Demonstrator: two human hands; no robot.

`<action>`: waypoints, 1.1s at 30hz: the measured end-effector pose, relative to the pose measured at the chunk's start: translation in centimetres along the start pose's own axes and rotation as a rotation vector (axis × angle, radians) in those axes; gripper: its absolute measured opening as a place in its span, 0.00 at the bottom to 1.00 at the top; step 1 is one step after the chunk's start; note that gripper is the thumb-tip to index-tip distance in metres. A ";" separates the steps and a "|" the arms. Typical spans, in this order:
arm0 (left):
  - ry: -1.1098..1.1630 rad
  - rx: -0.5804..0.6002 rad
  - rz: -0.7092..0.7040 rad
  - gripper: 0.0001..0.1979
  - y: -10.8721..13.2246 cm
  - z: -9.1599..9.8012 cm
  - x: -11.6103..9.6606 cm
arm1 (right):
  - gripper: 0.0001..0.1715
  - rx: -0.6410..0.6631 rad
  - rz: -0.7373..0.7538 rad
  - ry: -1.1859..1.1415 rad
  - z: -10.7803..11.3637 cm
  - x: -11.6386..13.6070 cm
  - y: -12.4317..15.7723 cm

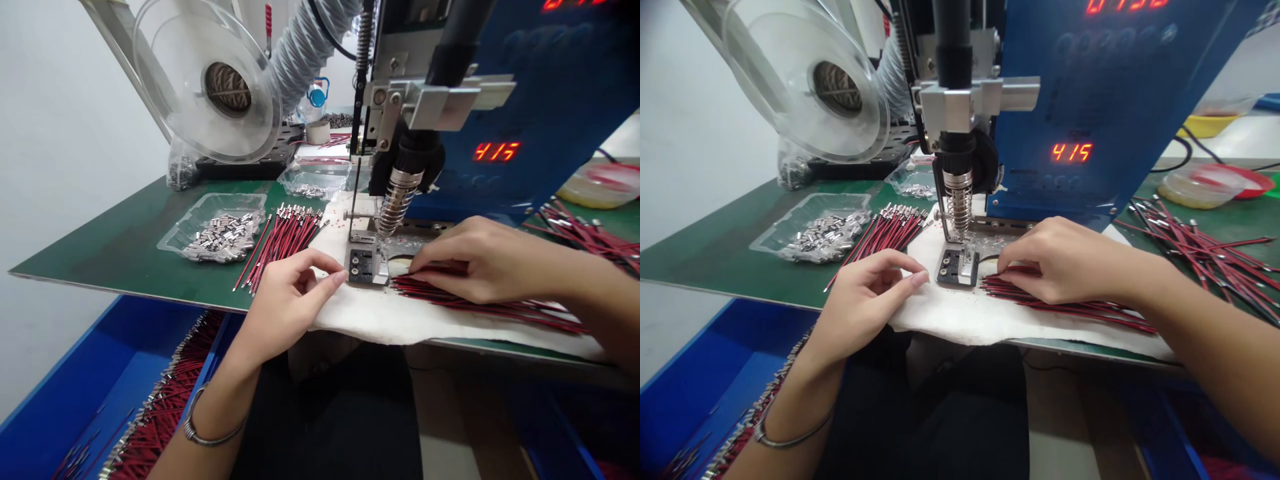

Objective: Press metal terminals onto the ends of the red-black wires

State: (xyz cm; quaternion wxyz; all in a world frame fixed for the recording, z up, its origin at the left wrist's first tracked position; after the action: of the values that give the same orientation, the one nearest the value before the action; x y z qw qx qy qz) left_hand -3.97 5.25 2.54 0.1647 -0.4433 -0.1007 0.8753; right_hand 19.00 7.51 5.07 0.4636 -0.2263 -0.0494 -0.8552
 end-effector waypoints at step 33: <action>0.008 -0.050 0.111 0.05 -0.7 -1.2 0.2 | 0.17 -0.187 0.077 -0.008 1.2 0.4 0.1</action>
State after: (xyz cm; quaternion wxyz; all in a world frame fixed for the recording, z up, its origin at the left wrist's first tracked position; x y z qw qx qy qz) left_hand -2.95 6.04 1.88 0.1053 -0.4557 -0.0974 0.8785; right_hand 19.29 7.54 6.30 0.4728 -0.2738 0.0373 -0.8367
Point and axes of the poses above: each hand's wrist, its own y-axis away from the middle knuckle, its own z-axis out of the back of the hand, x = y × z, the point moved 7 cm from there along -y, towards the middle knuckle, and after that the axes turned 12 degrees about -y, right-handed, at the moved point
